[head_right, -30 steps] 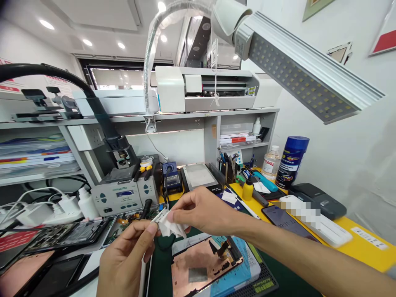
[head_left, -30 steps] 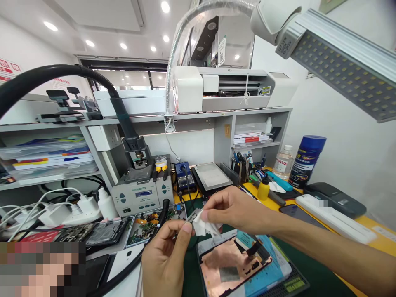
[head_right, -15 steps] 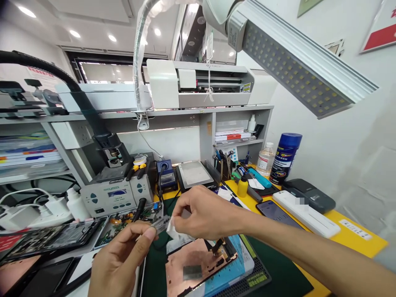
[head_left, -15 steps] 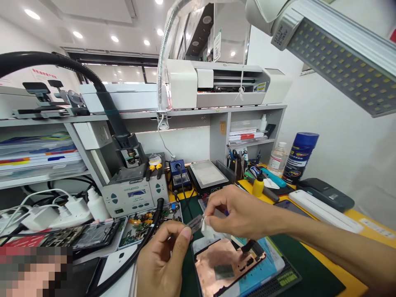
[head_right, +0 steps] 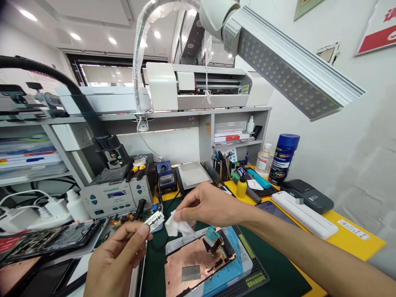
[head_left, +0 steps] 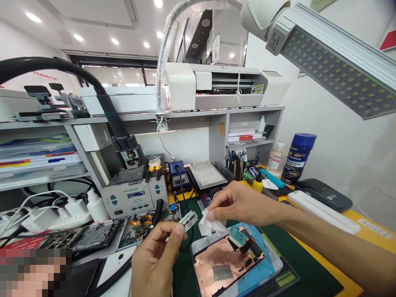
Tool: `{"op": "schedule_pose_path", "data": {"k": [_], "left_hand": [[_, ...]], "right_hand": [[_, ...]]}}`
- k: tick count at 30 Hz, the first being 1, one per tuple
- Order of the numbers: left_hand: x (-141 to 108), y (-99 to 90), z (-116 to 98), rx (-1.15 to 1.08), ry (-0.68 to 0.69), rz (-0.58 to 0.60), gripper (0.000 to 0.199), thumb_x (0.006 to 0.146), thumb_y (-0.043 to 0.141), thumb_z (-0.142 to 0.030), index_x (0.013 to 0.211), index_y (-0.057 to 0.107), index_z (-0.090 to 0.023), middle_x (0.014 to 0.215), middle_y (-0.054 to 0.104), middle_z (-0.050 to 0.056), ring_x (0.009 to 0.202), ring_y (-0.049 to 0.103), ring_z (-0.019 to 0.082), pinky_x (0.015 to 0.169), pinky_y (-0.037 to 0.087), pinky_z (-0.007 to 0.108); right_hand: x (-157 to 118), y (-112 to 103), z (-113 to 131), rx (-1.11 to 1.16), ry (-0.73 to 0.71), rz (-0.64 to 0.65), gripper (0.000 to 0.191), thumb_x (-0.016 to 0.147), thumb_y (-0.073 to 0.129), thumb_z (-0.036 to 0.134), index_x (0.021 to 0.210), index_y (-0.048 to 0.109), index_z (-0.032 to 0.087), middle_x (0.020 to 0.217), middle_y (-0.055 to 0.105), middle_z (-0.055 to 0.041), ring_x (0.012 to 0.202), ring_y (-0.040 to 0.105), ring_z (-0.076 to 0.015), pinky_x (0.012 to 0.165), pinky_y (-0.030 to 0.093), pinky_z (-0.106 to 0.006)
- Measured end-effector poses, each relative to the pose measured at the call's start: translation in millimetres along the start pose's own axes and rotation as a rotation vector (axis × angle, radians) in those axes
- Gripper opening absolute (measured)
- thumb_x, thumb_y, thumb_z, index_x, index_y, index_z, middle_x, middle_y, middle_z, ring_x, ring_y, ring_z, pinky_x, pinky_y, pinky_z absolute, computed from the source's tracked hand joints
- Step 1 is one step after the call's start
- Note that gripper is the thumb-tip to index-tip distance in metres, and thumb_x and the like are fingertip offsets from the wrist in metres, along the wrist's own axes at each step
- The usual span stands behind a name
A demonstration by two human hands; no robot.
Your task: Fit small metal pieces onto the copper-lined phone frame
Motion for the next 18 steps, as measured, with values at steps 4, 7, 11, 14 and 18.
{"op": "schedule_pose_path", "data": {"k": [4, 7, 11, 14, 18], "left_hand": [[-1.2, 1.6, -3.8, 0.046, 0.045, 0.005, 0.033, 0.071, 0.077, -0.050, 0.070, 0.068, -0.018, 0.065, 0.059, -0.001, 0.058, 0.039, 0.011, 0.050, 0.028, 0.021], [-4.5, 5.0, -7.0, 0.085, 0.071, 0.011, 0.031, 0.072, 0.076, -0.049, 0.070, 0.067, -0.019, 0.065, 0.059, 0.000, 0.063, 0.047, 0.014, 0.055, 0.036, 0.022], [-7.5, 7.4, -9.0, 0.151, 0.123, 0.042, 0.029, 0.076, 0.073, -0.048, 0.071, 0.065, -0.020, 0.065, 0.058, -0.001, 0.063, 0.049, 0.016, 0.061, 0.040, 0.024], [-6.9, 5.8, -7.8, 0.201, 0.139, 0.077, 0.026, 0.078, 0.070, -0.045, 0.070, 0.065, -0.020, 0.070, 0.061, 0.001, 0.069, 0.052, 0.018, 0.060, 0.038, 0.025], [-5.7, 4.8, -2.2, 0.295, 0.116, 0.157, 0.029, 0.081, 0.066, -0.047, 0.069, 0.064, -0.021, 0.068, 0.059, 0.001, 0.070, 0.052, 0.018, 0.059, 0.034, 0.025]], "right_hand": [[7.0, 2.8, -2.7, 0.109, -0.011, 0.032, 0.029, 0.081, 0.074, 0.041, 0.089, 0.079, 0.013, 0.073, 0.070, -0.0045, 0.065, 0.056, -0.0129, 0.062, 0.044, -0.024], [12.5, 6.8, -2.5, 0.156, -0.004, 0.051, 0.031, 0.081, 0.073, 0.042, 0.090, 0.079, 0.013, 0.073, 0.068, -0.0043, 0.065, 0.055, -0.0127, 0.064, 0.045, -0.024], [13.2, 15.4, 1.8, 0.041, -0.013, 0.032, 0.030, 0.084, 0.068, 0.041, 0.086, 0.076, 0.012, 0.065, 0.062, -0.0013, 0.058, 0.049, -0.0106, 0.054, 0.039, -0.022], [7.7, 19.6, 6.3, -0.244, -0.050, -0.063, 0.023, 0.089, 0.059, 0.031, 0.082, 0.073, 0.014, 0.064, 0.060, -0.0002, 0.056, 0.045, -0.0101, 0.049, 0.032, -0.022], [-0.7, 22.1, 11.8, -0.493, -0.081, -0.076, 0.019, 0.087, 0.055, 0.022, 0.078, 0.069, 0.015, 0.069, 0.063, -0.0014, 0.059, 0.049, -0.0113, 0.051, 0.032, -0.022]]}}
Point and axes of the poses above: each hand's wrist, its own x-axis towards the middle knuckle, its own y-axis out of the palm, z = x × y, the point moved 2 cm from there along x, towards the middle knuckle
